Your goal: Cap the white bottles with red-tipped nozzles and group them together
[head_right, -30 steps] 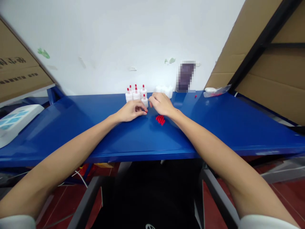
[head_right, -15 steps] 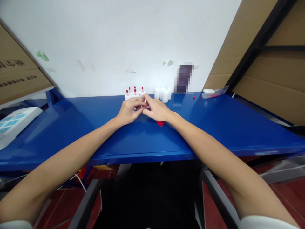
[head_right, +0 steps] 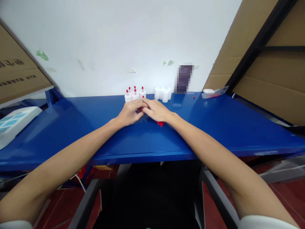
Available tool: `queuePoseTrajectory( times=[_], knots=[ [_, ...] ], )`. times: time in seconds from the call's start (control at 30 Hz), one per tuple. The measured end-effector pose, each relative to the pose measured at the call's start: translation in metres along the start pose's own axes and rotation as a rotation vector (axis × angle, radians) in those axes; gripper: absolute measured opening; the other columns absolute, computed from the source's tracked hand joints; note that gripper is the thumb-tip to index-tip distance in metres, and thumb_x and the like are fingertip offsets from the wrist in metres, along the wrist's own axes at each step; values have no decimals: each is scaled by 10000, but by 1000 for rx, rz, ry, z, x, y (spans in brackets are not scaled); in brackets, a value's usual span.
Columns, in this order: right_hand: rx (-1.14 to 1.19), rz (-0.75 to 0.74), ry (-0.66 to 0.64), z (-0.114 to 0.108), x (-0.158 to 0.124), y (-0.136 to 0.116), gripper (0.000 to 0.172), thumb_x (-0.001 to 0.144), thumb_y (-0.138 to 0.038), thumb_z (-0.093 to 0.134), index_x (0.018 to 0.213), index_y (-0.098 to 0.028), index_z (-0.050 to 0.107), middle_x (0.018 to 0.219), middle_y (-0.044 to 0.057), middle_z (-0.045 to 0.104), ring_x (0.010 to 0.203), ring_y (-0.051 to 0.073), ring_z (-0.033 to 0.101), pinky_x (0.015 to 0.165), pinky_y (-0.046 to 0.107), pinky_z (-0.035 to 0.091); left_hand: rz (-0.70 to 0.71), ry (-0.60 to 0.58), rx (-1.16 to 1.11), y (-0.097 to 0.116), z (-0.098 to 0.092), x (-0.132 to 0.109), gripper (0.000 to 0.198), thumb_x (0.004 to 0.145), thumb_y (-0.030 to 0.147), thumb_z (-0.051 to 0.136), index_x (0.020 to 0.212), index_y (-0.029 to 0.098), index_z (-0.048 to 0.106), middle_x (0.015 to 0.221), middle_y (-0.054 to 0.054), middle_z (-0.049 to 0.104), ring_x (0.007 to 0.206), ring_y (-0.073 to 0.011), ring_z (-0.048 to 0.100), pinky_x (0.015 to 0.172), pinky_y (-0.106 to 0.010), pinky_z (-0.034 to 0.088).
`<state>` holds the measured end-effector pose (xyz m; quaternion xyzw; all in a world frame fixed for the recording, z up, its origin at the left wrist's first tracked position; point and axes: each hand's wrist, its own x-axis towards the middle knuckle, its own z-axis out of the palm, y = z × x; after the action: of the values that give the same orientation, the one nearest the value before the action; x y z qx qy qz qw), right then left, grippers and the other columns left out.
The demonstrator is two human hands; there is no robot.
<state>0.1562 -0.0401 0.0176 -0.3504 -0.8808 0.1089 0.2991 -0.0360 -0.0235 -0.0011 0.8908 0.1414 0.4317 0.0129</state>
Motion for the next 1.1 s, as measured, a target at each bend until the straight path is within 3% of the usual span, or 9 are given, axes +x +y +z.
queuePoseTrajectory(
  times=[0.27,0.5,0.67,0.9,1.0,1.1],
  knots=[
    [-69,108,53,-2,0,-5,116,878,-317,506,939,-226,543,859,31,657,744,221,563,709,333,369,-85,-15,68,-2,0,-1,145,874,85,598,923,171,704,896,-50,686,785,-152,638,724,-284,518],
    [-18,21,15,0,1,-4,52,893,-270,447,866,-234,472,801,22,596,724,213,549,707,334,384,-40,-21,14,-1,1,-1,192,856,49,589,964,152,709,1001,-81,720,885,-172,672,783,-299,541],
    [0,18,33,-1,3,-4,74,892,-256,421,883,-232,490,796,18,594,712,213,548,713,340,387,-62,-20,12,-2,1,-1,286,850,32,575,1069,164,703,997,-68,722,843,-161,657,796,-304,545],
    [-41,100,210,-9,5,6,120,842,-260,445,801,-214,548,771,33,623,728,208,550,725,338,385,-107,33,39,1,-3,0,336,917,109,619,1241,194,648,1017,-46,658,737,-117,593,769,-284,538],
    [-21,158,266,-13,4,10,124,829,-270,454,753,-217,536,691,18,585,682,197,522,697,334,374,-104,31,25,0,-2,-1,313,921,132,648,1228,194,644,957,-31,644,752,-125,588,752,-276,528],
    [20,172,288,-15,4,12,118,827,-263,460,729,-225,512,658,9,566,658,188,502,676,328,364,-116,-14,-21,-1,0,-2,167,922,157,675,1088,167,670,855,-11,641,709,-118,579,713,-256,504]
  ],
)
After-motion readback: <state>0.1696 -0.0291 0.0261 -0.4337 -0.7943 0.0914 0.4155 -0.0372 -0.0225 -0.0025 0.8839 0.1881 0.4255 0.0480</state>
